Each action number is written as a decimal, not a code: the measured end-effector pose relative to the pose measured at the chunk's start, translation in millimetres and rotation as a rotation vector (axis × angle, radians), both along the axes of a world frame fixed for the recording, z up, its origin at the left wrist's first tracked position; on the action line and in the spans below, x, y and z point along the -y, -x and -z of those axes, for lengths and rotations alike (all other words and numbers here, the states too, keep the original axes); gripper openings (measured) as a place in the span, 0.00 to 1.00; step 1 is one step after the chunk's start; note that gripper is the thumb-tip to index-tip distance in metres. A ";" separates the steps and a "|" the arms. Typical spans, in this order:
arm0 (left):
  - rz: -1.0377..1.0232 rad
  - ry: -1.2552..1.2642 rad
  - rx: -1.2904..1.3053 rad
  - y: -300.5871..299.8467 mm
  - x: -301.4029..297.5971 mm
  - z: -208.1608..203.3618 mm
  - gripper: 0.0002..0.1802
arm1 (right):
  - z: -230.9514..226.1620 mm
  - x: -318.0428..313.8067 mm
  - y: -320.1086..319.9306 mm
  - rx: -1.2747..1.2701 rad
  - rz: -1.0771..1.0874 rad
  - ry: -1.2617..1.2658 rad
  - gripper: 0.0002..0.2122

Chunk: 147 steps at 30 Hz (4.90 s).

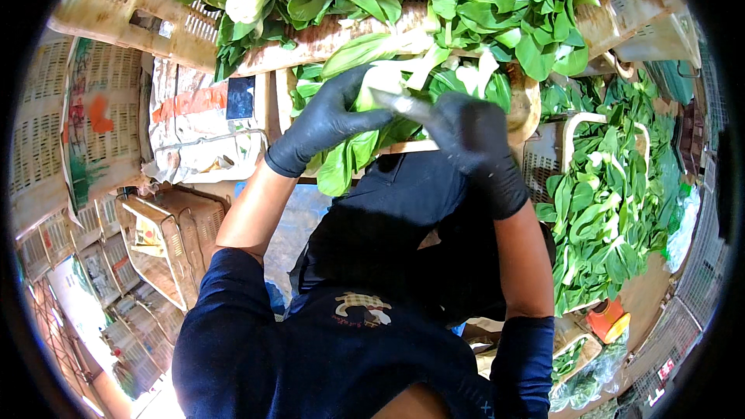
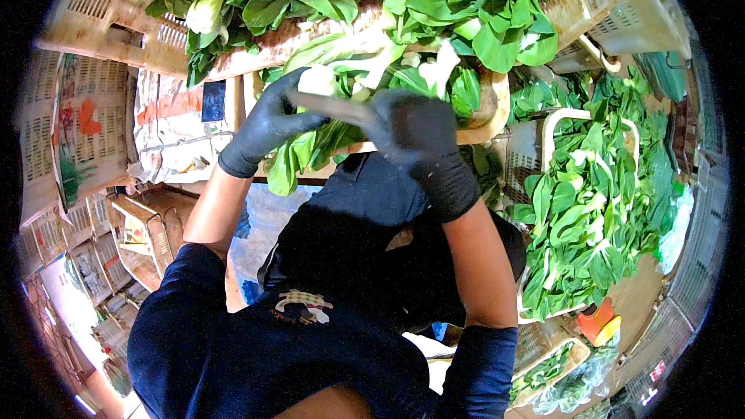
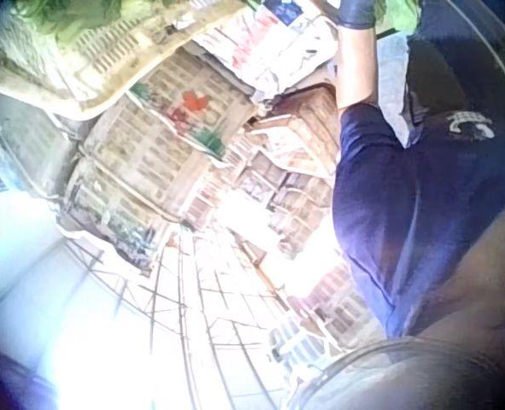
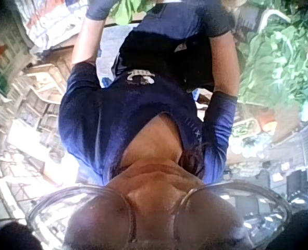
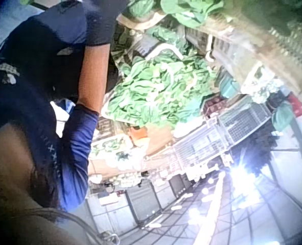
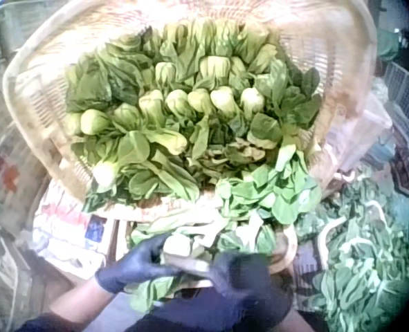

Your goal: The person trims the ends of bok choy using a knife while sitting among several crates of the vegetables.

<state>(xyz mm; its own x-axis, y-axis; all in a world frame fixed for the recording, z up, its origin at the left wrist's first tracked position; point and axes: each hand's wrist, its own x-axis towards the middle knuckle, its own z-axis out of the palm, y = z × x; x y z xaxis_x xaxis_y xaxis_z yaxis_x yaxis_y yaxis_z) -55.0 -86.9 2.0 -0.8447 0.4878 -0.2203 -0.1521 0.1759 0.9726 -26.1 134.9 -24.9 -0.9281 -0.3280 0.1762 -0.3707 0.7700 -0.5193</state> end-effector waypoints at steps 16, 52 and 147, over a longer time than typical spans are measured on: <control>0.035 0.440 -0.450 -16.1 -12.3 -14.2 0.39 | 1.2 -19.9 -4.7 0.596 0.128 0.853 0.07; -0.033 0.042 -0.426 -0.1 9.4 -40.1 0.37 | -45.7 -20.6 -12.9 0.257 0.099 0.989 0.23; 0.047 -0.201 -0.313 112.6 -96.9 -27.6 0.27 | -41.0 -111.7 -53.2 0.332 0.744 1.365 0.15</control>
